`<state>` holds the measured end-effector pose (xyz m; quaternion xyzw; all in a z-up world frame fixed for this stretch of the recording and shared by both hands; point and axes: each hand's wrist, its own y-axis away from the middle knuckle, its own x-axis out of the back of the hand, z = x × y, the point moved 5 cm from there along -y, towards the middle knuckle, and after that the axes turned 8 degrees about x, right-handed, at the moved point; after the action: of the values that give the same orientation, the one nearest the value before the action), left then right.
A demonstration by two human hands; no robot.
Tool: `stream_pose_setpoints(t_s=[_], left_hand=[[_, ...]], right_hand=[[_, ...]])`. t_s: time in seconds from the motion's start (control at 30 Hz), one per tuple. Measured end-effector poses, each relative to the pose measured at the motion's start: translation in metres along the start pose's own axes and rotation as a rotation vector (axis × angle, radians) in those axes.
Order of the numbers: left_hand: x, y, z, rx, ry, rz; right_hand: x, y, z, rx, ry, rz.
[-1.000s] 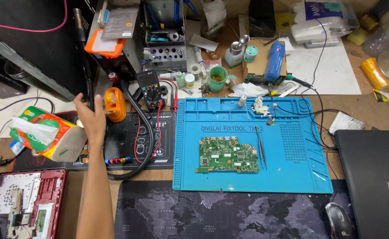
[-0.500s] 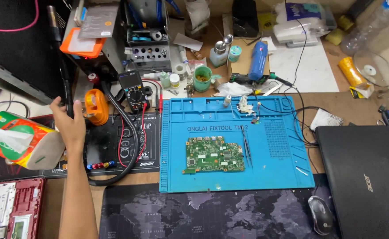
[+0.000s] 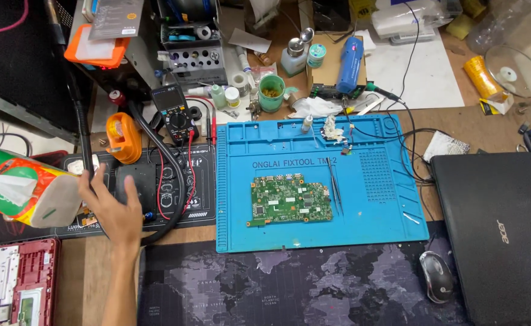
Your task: Diagnosing and repairing a laptop motherboard using a heat gun, cotton swab, and multimeter
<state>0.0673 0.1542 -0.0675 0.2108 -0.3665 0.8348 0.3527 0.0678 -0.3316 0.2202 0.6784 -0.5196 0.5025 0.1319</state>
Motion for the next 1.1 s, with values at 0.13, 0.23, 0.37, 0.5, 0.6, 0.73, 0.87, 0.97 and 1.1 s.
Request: stream_pose_setpoints(t_s=[0.13,0.23,0.37,0.5,0.6,0.73,0.87,0.97,1.1], left_hand=[[-0.002,0.068,-0.002,-0.135,-0.1,0.002],[-0.014,0.098,0.018,-0.208,-0.059,-0.054],[-0.05,0.106,0.042,-0.174,0.083,-0.299],[-0.085,0.099,0.054,-0.316,-0.076,-0.249],[-0.097,0.096,0.069,-0.325,-0.061,-0.305],[-0.102,0.093,0.072,-0.287,-0.108,-0.486],[-0.101,0.094,0.071,-0.275,-0.153,-0.5],[-0.102,0.093,0.075,-0.275,-0.154,-0.509],[-0.102,0.094,0.07,-0.27,-0.149,-0.501]], right_hand=[[-0.025,0.008,0.008,-0.042,-0.001,-0.016],[-0.056,0.013,0.022,-0.04,-0.004,-0.031],[-0.121,0.025,0.059,-0.035,-0.009,-0.025],[-0.202,0.036,0.122,-0.148,-0.061,-0.078],[-0.223,0.042,0.158,-0.226,-0.034,-0.046],[-0.222,0.032,0.173,-0.309,-0.096,0.068],[-0.233,0.011,0.185,-0.287,-0.111,0.145],[-0.24,-0.004,0.194,-0.308,-0.117,0.218],[-0.249,-0.022,0.194,-0.278,-0.052,0.274]])
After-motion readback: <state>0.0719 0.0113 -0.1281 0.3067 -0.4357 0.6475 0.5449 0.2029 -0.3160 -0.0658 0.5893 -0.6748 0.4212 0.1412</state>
